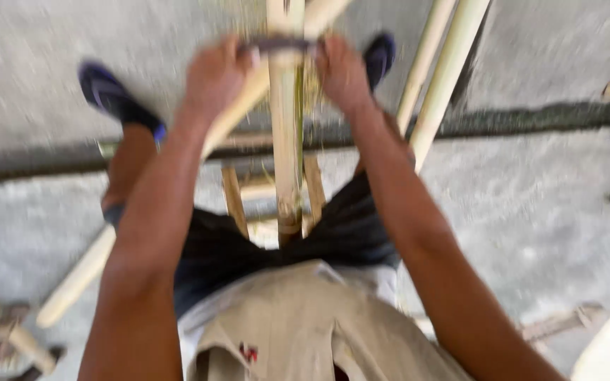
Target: Scraping the outer layer of a bamboo pole using a curved blade.
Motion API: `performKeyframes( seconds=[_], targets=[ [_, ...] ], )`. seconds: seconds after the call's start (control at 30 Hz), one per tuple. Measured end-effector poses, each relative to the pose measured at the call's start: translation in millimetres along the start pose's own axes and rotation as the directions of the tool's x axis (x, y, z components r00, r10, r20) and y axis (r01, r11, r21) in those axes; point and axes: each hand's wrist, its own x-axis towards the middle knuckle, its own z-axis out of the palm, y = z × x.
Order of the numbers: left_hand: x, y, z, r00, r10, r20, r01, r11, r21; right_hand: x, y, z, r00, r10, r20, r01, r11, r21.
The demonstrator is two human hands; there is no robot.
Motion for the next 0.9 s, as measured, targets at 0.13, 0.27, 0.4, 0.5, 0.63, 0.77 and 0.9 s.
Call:
performKeyframes(
  seconds=[0.13,0.27,0.4,0.5,0.63,0.77,0.9],
  targets=[
    [2.9,-43.0,26.2,0.88,0.444,-0.169,-0.389,0.878,0.28,-4.4,52.4,35.3,0.898,-0.414,-0.151,0.361,0.887,-0.288],
    [4.8,-2.9,3.1,0.997,-0.009,0.074,-0.006,0.979,0.203,6.0,33.5,18.4,0.983,-0.182,-0.022,0.181,0.982,-0.055],
    [-7.6,-10.2,10.4,0.979,-0.062,0.196,0.047,0.996,0.081,-15.4,31.7,14.0,0.975,-0.083,0.205,0.09,0.996,-0.027],
    [4.0,-10.3,7.2,0.997,-0.059,0.041,0.062,0.996,-0.064,-9.2,-1.4,-4.2,0.999,-0.032,-0.002,0.032,0.999,0.02],
    [1.7,-37.4,24.9,0.989,-0.059,0.134,0.059,0.998,0.0,-13.8,15.5,6.9,0.973,-0.211,0.092,0.224,0.962,-0.156],
    [9.6,-48.1,36.6,0.999,0.03,-0.018,-0.028,0.997,0.068,-10.5,1.6,-1.4,0.996,-0.087,0.021,0.09,0.982,-0.168],
    [12.9,-70.4,55.6,0.998,-0.003,0.062,0.011,0.992,-0.127,-20.9,-22.4,-12.6,0.977,0.115,0.182,-0.035,0.918,-0.395]
  ],
)
